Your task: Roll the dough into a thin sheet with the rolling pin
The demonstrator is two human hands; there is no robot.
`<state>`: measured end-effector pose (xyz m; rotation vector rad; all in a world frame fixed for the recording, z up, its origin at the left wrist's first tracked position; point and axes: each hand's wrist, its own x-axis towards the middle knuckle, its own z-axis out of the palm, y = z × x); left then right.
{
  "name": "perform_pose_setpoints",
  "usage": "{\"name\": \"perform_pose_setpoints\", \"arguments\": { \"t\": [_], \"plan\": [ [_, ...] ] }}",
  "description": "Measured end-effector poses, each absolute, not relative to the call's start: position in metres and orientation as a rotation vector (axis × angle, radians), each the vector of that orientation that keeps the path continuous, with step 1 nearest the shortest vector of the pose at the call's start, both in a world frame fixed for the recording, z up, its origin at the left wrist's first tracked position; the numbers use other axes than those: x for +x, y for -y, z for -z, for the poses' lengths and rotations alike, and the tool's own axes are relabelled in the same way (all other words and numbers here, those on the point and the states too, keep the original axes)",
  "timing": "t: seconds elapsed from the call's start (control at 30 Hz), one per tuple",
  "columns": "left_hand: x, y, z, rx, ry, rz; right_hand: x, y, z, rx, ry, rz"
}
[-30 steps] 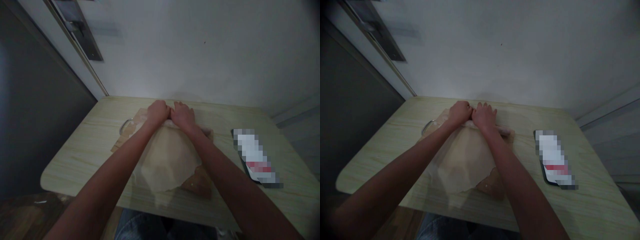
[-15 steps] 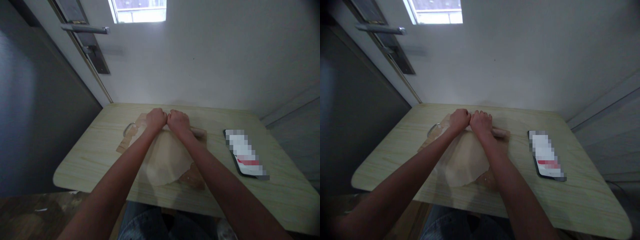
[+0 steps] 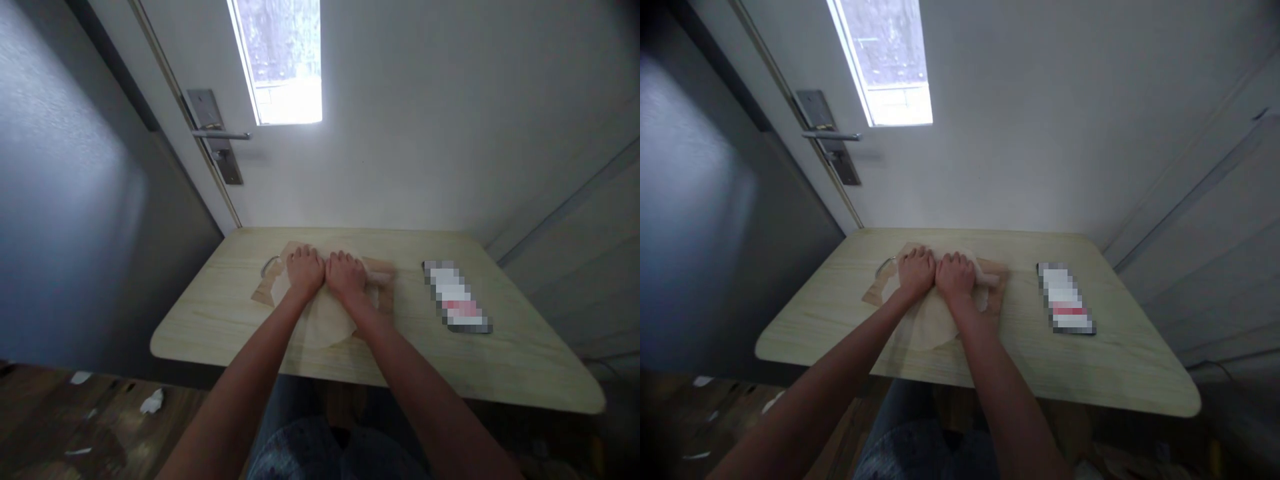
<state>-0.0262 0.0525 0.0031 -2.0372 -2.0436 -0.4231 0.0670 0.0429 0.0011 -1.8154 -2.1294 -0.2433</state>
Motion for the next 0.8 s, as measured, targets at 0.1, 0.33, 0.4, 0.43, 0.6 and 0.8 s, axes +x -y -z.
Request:
{"name": "perform_pose_setpoints", "arguments": {
  "t": [0.1, 0.33, 0.4, 0.43, 0.6, 0.8],
  "plan": [
    [-0.027, -0.037, -0.003, -2.022, 2.049, 0.407, 0.066, -0.03, 0.001, -1.78, 2.14, 0.263],
    [-0.028, -0.018, 0.002, -2.016, 2.084, 0.397, 0.066, -0.014, 0.008, -1.71, 2.147, 0.304],
    [-0.029, -0.018, 0.004, -2.014, 2.072, 0.4, 0.066, -0.013, 0.009, -1.706, 2.148, 0.3],
    [-0.029, -0.018, 0.004, -2.012, 2.07, 0.4, 0.066, -0.013, 0.008, -1.706, 2.149, 0.295],
    [-0.029, -0.023, 0.005, -2.016, 2.062, 0.405, 0.066, -0.018, 0.007, -1.729, 2.156, 0.259],
    [-0.029, -0.036, 0.006, -2.021, 2.061, 0.456, 0.067, -0.027, 0.004, -1.776, 2.152, 0.223]
  ]
}}
